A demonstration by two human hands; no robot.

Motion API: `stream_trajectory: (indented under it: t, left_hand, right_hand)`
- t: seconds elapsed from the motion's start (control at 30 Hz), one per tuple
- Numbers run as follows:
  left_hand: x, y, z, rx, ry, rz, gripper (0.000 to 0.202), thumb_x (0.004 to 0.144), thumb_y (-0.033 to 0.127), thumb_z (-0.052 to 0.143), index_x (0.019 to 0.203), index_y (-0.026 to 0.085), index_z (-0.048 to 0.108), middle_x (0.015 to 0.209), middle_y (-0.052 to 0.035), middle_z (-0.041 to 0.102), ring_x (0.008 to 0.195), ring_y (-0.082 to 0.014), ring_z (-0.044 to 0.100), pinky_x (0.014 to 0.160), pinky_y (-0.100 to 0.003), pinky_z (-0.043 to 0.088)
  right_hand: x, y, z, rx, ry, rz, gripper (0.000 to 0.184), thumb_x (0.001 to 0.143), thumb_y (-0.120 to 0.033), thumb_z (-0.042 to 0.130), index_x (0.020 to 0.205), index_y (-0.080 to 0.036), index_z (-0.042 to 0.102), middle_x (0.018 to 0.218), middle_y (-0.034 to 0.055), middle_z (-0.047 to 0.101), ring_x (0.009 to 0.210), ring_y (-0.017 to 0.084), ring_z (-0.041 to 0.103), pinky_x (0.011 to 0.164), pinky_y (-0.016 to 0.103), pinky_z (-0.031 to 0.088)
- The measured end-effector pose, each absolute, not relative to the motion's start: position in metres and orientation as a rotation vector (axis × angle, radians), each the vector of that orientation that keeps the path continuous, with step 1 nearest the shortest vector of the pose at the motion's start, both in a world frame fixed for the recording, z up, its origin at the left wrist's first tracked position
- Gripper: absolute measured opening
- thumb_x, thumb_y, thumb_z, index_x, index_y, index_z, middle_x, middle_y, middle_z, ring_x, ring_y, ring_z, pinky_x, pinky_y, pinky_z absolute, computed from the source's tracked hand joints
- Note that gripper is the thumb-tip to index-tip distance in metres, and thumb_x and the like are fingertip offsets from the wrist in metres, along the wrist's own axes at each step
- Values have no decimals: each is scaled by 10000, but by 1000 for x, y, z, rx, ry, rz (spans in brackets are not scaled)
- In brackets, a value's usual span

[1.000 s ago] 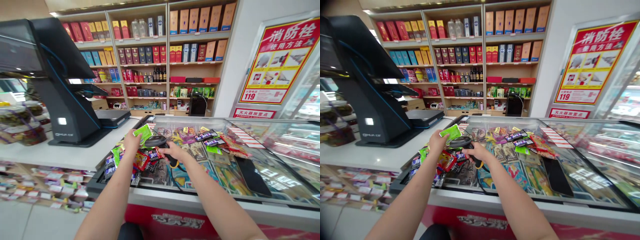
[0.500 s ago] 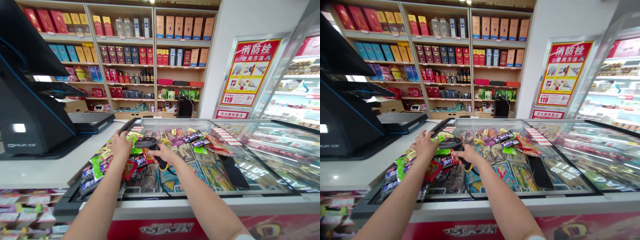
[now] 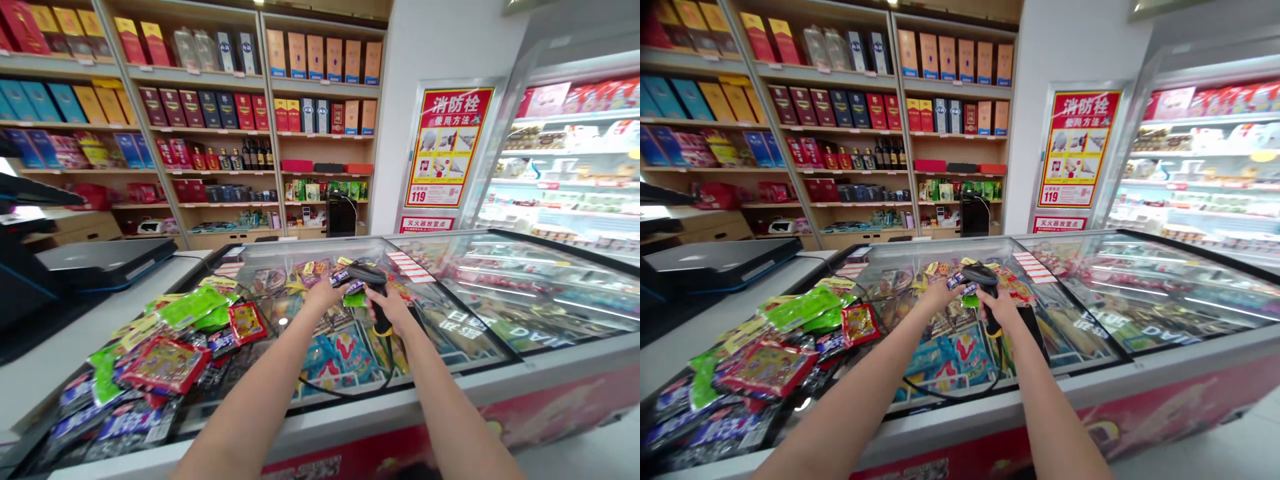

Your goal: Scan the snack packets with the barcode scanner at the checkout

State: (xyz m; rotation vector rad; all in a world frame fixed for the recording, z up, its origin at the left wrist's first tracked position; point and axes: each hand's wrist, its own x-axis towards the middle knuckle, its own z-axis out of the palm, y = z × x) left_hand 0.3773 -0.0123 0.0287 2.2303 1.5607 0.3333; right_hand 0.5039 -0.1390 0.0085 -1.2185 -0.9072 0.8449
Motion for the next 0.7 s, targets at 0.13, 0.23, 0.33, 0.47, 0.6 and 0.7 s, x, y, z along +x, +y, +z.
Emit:
stream_trajectory:
  t: [0.13,0.23,0.33,0.47,0.6,0.7]
  left_hand:
    - [417,-7,22,2140,1668,311,731,807,694,533,1316,169,544,1301,-247,633,1230,-385,589,1070,-589,329]
    - [429,-3,15,2127,1653,370,733,725,619,696,1298,192,539,1292,-224,645,1211,-374,604,1060,-573,355]
    - [432,-2,11,2043,1638,490,673,665,450,811,1238,186,575,1258,-190,672,1168,-343,632,1023,-500,417]
    - [429,2,3,1911,1427,701,392,621,217,826,981,162,679,993,-106,756,974,-261,700,865,-331,503]
    - [419,11,-6,1744,1277,961,194,623,150,766,798,148,682,763,-36,716,781,-211,689,769,-305,520]
    - [400,22,-7,1524,1176,1210,190,606,171,757,774,143,674,698,-19,680,694,-189,653,729,-317,526]
  right_hand:
    - [524,-152,3,-1184,-821,797,432,665,-537,785,802,-196,557,535,-56,555,392,85,483,384,211,426]
    - [531,-155,-2,-1124,-782,788,455,654,-545,790,818,-193,555,542,-56,558,396,90,491,378,212,424]
    - [536,-154,-8,-1087,-748,785,473,648,-558,792,824,-187,557,544,-52,562,392,87,488,374,212,422]
    - [539,-151,-13,-1097,-737,794,492,625,-571,798,816,-190,551,541,-51,567,376,87,485,365,216,418]
    - [538,-151,-14,-1103,-740,799,491,623,-558,800,827,-200,534,557,-55,576,386,90,499,364,212,416]
    - [536,-153,-10,-1115,-757,820,483,632,-550,794,835,-202,528,554,-64,567,387,85,492,368,208,413]
